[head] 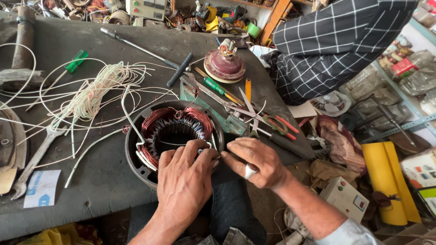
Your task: The person strips insulation from wires on a motor stator using a utility knife, then uses scissors and pliers to cut and adjust wires. The person works on the stator throughout the clip, manipulating wires and tools on a cluttered workbench.
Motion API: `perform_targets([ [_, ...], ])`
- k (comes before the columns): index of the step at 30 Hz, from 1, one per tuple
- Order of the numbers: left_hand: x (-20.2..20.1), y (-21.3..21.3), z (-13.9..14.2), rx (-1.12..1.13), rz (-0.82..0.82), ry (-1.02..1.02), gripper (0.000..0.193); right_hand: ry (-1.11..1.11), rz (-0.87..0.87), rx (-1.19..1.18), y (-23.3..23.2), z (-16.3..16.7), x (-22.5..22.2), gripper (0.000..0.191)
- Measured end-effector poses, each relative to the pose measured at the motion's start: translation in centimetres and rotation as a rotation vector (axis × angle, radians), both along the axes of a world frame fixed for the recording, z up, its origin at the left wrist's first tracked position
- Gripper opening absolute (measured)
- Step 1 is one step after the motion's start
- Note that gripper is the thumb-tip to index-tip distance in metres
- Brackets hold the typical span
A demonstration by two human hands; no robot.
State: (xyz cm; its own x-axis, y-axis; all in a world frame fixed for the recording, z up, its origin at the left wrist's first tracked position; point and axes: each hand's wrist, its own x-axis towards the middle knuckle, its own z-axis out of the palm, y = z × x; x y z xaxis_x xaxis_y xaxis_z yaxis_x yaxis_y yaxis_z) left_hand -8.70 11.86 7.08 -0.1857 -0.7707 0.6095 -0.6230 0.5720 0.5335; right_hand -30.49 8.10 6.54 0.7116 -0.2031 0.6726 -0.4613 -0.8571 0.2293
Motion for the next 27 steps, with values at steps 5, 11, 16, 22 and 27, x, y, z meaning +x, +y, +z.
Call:
perform_targets([
  [5,0.0,0.0,0.1,0.011,0.000,0.010,0.013,0.147,0.033,-0.077,-0.1,2.0,-0.8,0.010],
  [11,-0.1,0.0,0.3,0.006,-0.011,0.004,0.015,0.025,-0.049,0.197,0.7,2.3,0.9,0.012],
  [16,-0.3,0.0,0.4,0.026,-0.006,-0.028,0.014,-0.718,-0.462,1.515,1.4,0.2,1.7,0.017],
  [22,-1.1,0.2,0.6,-0.035,0.067,-0.014,0.021,-0.751,-0.416,1.488,1.7,1.0,1.3,0.020],
  [27,-0.9,-0.2,1.2,-0.133,0.038,-0.096,0.021,-0.579,-0.388,1.251,2.2,3.0,1.6,0.018],
])
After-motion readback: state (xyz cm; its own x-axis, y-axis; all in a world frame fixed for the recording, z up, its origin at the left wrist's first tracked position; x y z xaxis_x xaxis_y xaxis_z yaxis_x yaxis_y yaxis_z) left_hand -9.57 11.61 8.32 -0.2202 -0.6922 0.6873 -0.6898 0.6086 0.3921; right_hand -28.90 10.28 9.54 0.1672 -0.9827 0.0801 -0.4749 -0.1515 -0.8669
